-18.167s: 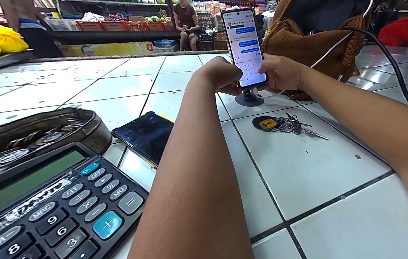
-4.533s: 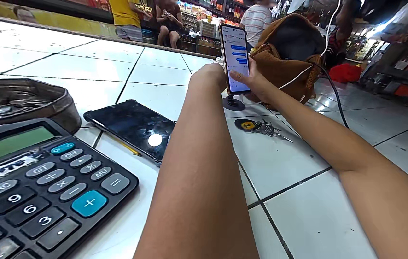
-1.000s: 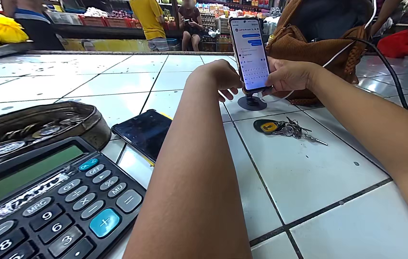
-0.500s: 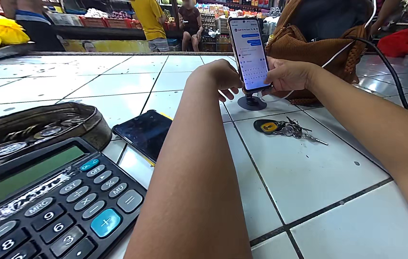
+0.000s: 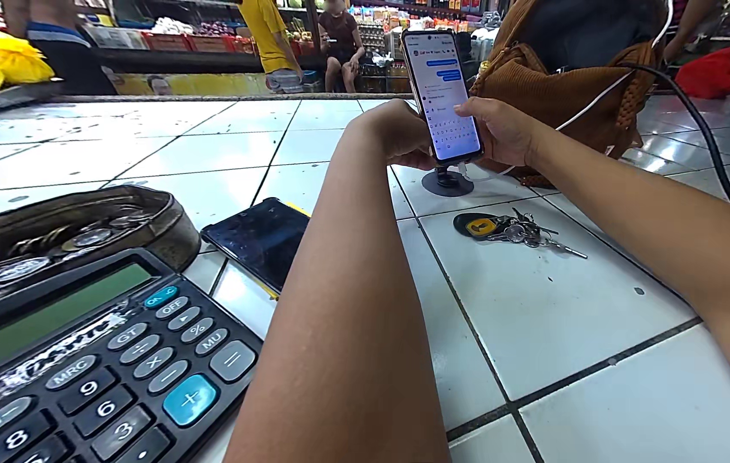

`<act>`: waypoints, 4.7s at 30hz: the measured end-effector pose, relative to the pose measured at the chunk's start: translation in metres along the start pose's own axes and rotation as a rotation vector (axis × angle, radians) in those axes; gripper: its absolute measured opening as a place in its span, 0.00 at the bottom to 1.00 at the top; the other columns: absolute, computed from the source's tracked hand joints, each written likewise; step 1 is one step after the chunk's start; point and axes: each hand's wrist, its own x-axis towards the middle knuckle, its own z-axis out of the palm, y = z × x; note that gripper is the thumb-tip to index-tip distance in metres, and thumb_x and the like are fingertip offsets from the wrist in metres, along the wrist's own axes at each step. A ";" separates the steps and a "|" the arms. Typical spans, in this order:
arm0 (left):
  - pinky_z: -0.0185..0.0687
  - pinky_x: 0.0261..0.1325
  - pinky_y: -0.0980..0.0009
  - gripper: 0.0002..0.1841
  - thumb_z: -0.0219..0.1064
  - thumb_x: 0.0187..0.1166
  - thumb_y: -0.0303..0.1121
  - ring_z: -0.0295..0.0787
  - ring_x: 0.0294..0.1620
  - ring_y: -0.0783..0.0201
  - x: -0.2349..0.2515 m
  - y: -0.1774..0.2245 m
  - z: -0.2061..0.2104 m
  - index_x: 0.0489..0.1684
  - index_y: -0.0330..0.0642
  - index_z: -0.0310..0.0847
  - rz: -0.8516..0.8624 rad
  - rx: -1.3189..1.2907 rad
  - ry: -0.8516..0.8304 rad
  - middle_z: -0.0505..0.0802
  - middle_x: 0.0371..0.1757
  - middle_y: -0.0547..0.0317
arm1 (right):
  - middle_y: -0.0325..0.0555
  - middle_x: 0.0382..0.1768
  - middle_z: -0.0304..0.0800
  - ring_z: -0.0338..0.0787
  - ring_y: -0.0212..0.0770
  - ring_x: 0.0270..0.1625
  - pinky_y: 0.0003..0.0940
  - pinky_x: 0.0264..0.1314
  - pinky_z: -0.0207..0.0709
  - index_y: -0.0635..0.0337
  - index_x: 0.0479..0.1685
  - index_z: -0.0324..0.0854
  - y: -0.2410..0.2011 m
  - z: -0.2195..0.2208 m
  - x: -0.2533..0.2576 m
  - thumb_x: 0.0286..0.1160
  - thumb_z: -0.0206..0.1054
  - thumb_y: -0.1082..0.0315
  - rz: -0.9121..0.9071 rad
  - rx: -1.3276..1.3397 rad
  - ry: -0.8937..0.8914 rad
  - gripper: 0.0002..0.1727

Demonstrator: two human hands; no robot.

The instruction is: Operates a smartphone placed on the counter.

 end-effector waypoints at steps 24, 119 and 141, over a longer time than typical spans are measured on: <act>0.92 0.48 0.73 0.16 0.59 0.81 0.17 0.94 0.41 0.66 0.004 0.001 -0.002 0.66 0.31 0.74 -0.043 -0.112 -0.008 0.90 0.49 0.49 | 0.48 0.54 0.88 0.93 0.42 0.50 0.36 0.47 0.90 0.53 0.76 0.63 0.002 -0.004 -0.004 0.86 0.57 0.74 -0.007 -0.030 -0.072 0.22; 0.93 0.45 0.67 0.16 0.45 0.87 0.20 0.95 0.43 0.60 0.000 0.002 0.002 0.67 0.36 0.70 -0.066 -0.258 -0.098 0.91 0.50 0.49 | 0.48 0.60 0.87 0.92 0.45 0.58 0.41 0.56 0.88 0.44 0.81 0.60 0.006 -0.007 -0.001 0.93 0.45 0.58 0.040 0.009 -0.095 0.21; 0.92 0.47 0.67 0.17 0.47 0.84 0.19 0.94 0.46 0.60 0.000 0.003 0.001 0.68 0.37 0.70 -0.076 -0.237 -0.114 0.90 0.52 0.48 | 0.47 0.65 0.83 0.91 0.42 0.60 0.40 0.61 0.87 0.43 0.84 0.53 0.006 -0.025 -0.003 0.84 0.39 0.75 0.011 0.075 -0.347 0.29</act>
